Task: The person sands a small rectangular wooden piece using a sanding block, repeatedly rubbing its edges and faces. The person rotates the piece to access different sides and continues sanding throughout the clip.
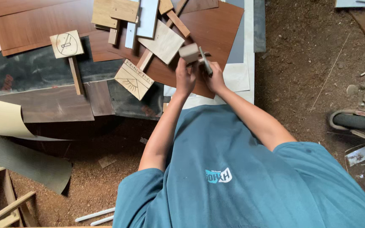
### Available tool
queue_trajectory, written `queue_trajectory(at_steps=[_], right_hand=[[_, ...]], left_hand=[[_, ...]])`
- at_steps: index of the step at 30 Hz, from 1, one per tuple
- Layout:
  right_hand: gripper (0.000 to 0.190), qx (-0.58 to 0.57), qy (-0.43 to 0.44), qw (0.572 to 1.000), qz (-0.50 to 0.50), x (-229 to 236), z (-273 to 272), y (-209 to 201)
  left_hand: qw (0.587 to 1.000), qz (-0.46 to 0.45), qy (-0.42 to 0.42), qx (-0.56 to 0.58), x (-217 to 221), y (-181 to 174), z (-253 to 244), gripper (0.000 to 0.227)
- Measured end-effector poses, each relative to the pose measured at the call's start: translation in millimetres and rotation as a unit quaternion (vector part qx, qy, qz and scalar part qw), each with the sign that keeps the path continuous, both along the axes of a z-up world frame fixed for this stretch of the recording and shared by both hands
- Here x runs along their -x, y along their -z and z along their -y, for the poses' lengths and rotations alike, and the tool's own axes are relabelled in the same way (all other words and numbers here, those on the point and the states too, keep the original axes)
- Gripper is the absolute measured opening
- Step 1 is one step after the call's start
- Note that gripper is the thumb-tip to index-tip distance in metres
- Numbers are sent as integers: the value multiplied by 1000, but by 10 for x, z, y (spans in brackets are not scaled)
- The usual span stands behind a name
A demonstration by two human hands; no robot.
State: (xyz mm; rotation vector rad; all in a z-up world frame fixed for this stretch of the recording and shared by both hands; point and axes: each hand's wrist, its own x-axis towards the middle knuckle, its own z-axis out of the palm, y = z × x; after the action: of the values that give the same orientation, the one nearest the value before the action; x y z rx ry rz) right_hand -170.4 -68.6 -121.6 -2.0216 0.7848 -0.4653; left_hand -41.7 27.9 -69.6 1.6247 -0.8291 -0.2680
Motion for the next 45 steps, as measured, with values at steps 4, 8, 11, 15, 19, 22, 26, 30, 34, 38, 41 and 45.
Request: queue_trajectory(at_steps=[4,8,11,15,19,22,26,30,34,38,41,45], right_hand=[[27,4,24,994,111,-81,-1,122],[22,11,33,996,79,-134,43,363],[23,-14,23,998,60,-101,-54,510],[38,-12,-11,996,93,-99,105,477],[42,-45,-2,997,56,-120,35,420],[37,3,4,997,78,-139,10,394],[37,-30,9,998,48,-199,68,328],[29,-127,28,991,-23,-169,14,311],[27,-84,-6,992,95,-218,105,401],[26,-249,18,965,82,-58,-21,537],[28,-143,24,988,45,-118,-1,472],[39,58,-19,997,40,-62,36,269]], left_hand=[[999,28,30,10,40,-27,-6,40],[996,80,23,31,32,-189,49,55],[993,112,-13,27,40,-285,-37,59],[997,21,-46,58,99,-342,49,58],[993,-34,-32,106,144,-231,85,34],[991,-79,-2,104,131,-109,87,27],[995,9,-6,98,83,-33,123,26],[991,99,-8,86,106,-52,116,37],[982,151,-8,110,58,-87,162,39],[990,102,13,99,91,-9,104,40],[996,50,7,80,-13,-7,130,34],[997,2,6,72,-6,6,170,31]])
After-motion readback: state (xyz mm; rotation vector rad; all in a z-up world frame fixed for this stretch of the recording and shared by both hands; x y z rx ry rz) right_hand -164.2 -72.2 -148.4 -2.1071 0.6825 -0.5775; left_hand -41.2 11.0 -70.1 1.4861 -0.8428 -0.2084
